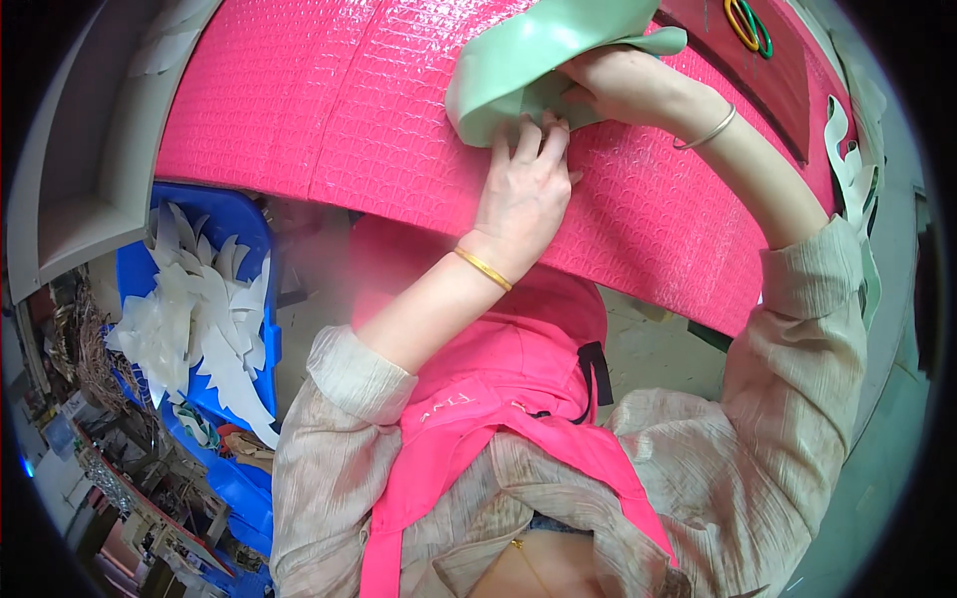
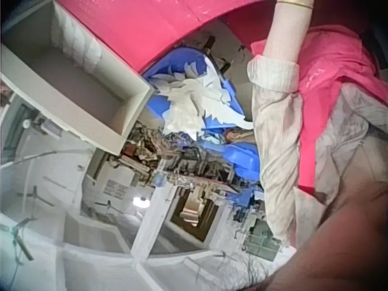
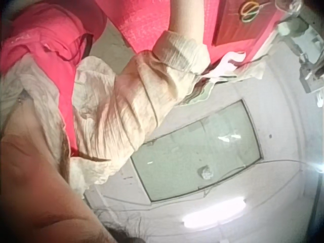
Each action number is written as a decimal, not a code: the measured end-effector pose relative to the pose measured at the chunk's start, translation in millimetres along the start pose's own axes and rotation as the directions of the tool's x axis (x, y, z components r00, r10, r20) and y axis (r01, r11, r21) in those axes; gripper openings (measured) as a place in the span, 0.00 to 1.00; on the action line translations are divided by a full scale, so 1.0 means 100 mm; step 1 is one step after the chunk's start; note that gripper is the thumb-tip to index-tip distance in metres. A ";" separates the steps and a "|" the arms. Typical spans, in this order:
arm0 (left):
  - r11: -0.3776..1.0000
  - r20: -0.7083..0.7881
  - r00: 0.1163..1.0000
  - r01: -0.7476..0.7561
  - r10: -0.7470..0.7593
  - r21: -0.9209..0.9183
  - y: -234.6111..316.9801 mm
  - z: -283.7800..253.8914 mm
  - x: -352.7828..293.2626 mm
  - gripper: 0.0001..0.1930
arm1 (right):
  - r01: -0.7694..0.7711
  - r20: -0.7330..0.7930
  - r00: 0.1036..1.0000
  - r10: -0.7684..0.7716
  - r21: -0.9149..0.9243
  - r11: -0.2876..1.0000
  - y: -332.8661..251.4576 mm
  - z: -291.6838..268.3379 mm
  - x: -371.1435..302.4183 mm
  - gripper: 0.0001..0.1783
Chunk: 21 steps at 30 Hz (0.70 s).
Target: The person assembles shoe components by hand on a pink work surface. They pick up a white shoe upper and a green insole, align them, and press the edges together to secure the fit. The person repeats this process with a second pair of components, handling each item individually and inspecting the seams.
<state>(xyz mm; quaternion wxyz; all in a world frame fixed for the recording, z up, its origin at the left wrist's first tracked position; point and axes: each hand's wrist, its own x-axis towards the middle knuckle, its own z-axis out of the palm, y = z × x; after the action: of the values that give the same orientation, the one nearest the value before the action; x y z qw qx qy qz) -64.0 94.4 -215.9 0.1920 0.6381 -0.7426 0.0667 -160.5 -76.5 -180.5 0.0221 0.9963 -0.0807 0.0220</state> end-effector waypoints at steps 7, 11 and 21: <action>0.989 0.078 0.996 0.058 -0.048 -0.134 -0.02 -0.01 0.07 0.23 | -0.166 0.256 0.948 0.190 -0.110 0.980 -0.14 -0.01 0.13 0.15; 0.999 -0.036 0.999 -0.033 0.033 0.006 0.03 0.11 0.10 0.23 | 0.176 0.106 0.984 -0.144 -0.444 0.879 0.10 0.27 0.03 0.12; 0.989 0.061 0.988 0.138 -0.140 0.045 0.29 0.17 0.18 0.28 | 0.031 0.096 0.995 0.028 -0.558 0.829 -0.25 -0.05 -0.02 0.21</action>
<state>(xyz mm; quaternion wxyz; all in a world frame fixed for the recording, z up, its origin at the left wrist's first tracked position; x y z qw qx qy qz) -98.1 77.2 -220.9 0.1596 0.6938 -0.7006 0.0478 -158.4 -51.7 -177.1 0.3083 0.9461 -0.0839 -0.0526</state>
